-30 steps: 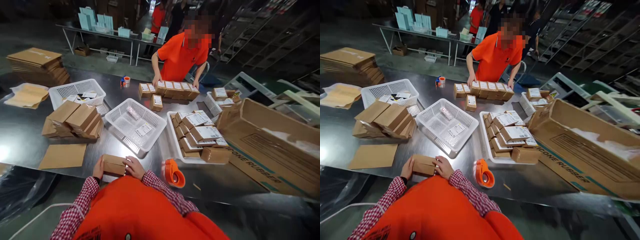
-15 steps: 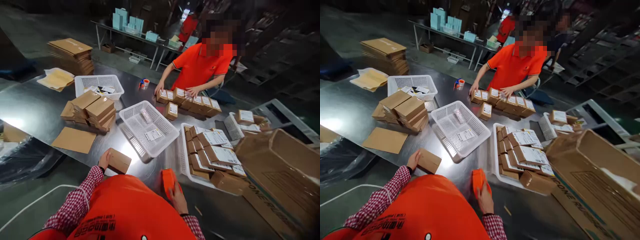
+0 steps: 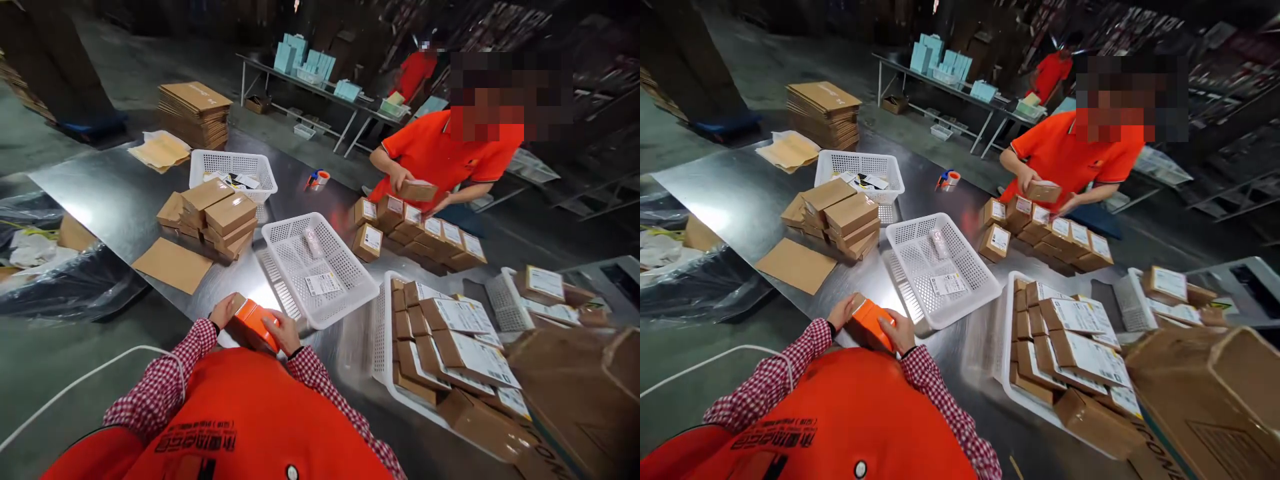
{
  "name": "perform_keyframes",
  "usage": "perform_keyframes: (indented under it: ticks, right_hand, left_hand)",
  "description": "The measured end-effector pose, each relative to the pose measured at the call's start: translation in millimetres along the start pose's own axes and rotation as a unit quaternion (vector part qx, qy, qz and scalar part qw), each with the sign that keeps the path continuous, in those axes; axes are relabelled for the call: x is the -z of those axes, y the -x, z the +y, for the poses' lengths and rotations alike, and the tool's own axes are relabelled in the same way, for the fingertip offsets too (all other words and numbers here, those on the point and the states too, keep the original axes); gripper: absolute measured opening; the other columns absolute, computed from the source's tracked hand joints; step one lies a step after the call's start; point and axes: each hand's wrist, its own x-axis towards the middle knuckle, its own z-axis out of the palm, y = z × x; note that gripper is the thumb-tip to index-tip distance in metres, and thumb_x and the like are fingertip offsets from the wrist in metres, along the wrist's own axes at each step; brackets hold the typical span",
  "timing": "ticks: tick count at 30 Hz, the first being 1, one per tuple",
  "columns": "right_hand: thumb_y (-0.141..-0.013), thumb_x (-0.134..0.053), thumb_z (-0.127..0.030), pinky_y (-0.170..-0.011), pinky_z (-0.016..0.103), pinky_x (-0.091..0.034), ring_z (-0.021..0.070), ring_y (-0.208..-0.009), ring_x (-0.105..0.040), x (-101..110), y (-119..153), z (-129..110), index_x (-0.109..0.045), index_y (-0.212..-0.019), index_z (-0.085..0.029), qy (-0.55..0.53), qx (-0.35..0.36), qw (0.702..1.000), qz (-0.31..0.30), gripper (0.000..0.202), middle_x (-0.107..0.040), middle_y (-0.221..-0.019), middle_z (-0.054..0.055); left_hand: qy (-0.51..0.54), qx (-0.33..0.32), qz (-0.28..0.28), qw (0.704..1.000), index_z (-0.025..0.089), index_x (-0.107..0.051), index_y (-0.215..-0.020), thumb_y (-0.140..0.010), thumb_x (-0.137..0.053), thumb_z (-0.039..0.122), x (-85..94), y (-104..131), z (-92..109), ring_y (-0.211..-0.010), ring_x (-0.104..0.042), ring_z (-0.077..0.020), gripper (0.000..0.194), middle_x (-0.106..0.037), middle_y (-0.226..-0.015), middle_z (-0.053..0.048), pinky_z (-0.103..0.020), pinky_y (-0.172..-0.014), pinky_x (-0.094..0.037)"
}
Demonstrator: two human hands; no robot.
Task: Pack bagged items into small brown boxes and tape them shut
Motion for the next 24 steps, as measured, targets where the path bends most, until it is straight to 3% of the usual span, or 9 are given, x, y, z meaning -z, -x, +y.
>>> perform_keyframes:
  ticks: [4, 6, 9, 12, 14, 16, 20, 24]
  right_hand:
    - [-0.083, -0.057, -0.05, -0.084, 0.038, -0.054, 0.0238, -0.09, -0.068, -0.1, 5.7, 11.0, -0.071, -0.107, -0.018, -0.033, -0.014, 0.999, -0.008, 0.042, -0.075, -0.099, 0.007]
    - [-0.083, -0.057, -0.05, -0.082, 0.038, -0.055, 0.0241, -0.089, -0.068, 1.4, 7.6, 12.3, -0.071, -0.108, -0.018, -0.041, -0.023, 0.999, -0.009, 0.043, -0.075, -0.099, 0.007]
    - [-0.083, -0.057, -0.052, -0.084, 0.038, -0.055, 0.0245, -0.091, -0.068, 2.1, 8.1, 11.7, -0.07, -0.109, -0.019, -0.05, -0.019, 0.998, -0.017, 0.044, -0.074, -0.101, 0.007]
    - [-0.084, -0.055, -0.055, -0.088, 0.04, -0.054, 0.0249, -0.096, -0.067, 2.2, 7.3, 12.1, -0.068, -0.113, -0.02, -0.047, -0.018, 0.998, -0.025, 0.047, -0.073, -0.107, 0.007]
    - [-0.084, -0.055, -0.057, -0.095, 0.042, -0.051, 0.0257, -0.105, -0.065, 3.3, 6.4, 13.0, -0.065, -0.12, -0.02, -0.038, -0.022, 0.998, -0.035, 0.053, -0.07, -0.116, 0.008]
    - [-0.084, -0.054, -0.058, -0.102, 0.044, -0.046, 0.0258, -0.115, -0.061, 5.6, 5.4, 13.2, -0.061, -0.127, -0.021, -0.042, -0.013, 0.998, -0.055, 0.057, -0.065, -0.126, 0.009]
    - [-0.087, -0.05, -0.06, -0.107, 0.044, -0.042, 0.0249, -0.121, -0.058, 11.9, 3.7, 6.8, -0.062, -0.126, -0.021, -0.055, 0.026, 0.992, -0.106, 0.057, -0.061, -0.132, 0.009]
    - [-0.087, -0.05, -0.057, -0.102, 0.045, -0.046, 0.0263, -0.114, -0.063, 14.8, 1.2, -7.2, -0.067, -0.12, -0.022, -0.008, 0.026, 0.992, -0.126, 0.051, -0.067, -0.123, 0.008]
  left_hand:
    - [0.028, 0.015, 0.063, 0.998, 0.017, -0.065, -0.106, -0.088, -0.048, 0.03, 16.5, 5.7, 13.1, -0.107, -0.064, -0.0239, 0.028, -0.07, -0.109, -0.011, -0.04, -0.098, -0.048]
    - [0.066, 0.05, 0.062, 0.995, 0.016, -0.064, -0.1, -0.091, -0.044, 0.04, 24.8, 13.9, 21.2, -0.098, -0.065, -0.0233, 0.032, -0.07, -0.102, -0.012, -0.038, -0.089, -0.052]
    - [0.16, 0.147, -0.051, 0.975, 0.013, -0.063, -0.088, -0.088, -0.046, 0.056, 25.8, 30.4, 34.0, -0.08, -0.067, -0.0221, 0.046, -0.07, -0.087, -0.012, -0.033, -0.07, -0.054]
    - [0.3, 0.22, -0.168, 0.913, 0.015, -0.063, -0.097, -0.082, -0.058, 0.057, 14.6, 42.4, 45.0, -0.077, -0.067, -0.0202, 0.045, -0.071, -0.089, -0.01, -0.031, -0.068, -0.054]
    - [0.389, 0.259, -0.196, 0.862, 0.017, -0.062, -0.102, -0.079, -0.065, 0.051, 6.5, 44.8, 49.4, -0.078, -0.066, -0.0173, 0.041, -0.071, -0.091, -0.007, -0.03, -0.072, -0.054]
    - [0.419, 0.29, -0.192, 0.839, 0.016, -0.062, -0.098, -0.078, -0.068, 0.049, 0.5, 44.0, 50.9, -0.077, -0.066, -0.0163, 0.039, -0.07, -0.087, -0.006, -0.029, -0.075, -0.053]
    - [0.349, 0.253, -0.167, 0.887, 0.015, -0.063, -0.09, -0.077, -0.067, 0.048, -7.5, 40.3, 47.5, -0.077, -0.066, -0.0179, 0.036, -0.07, -0.081, -0.006, -0.031, -0.075, -0.053]
    - [0.264, 0.205, -0.127, 0.934, 0.015, -0.063, -0.072, -0.076, -0.066, 0.044, -7.0, 32.3, 40.8, -0.061, -0.06, -0.0158, 0.03, -0.063, -0.061, -0.001, -0.027, -0.059, -0.048]
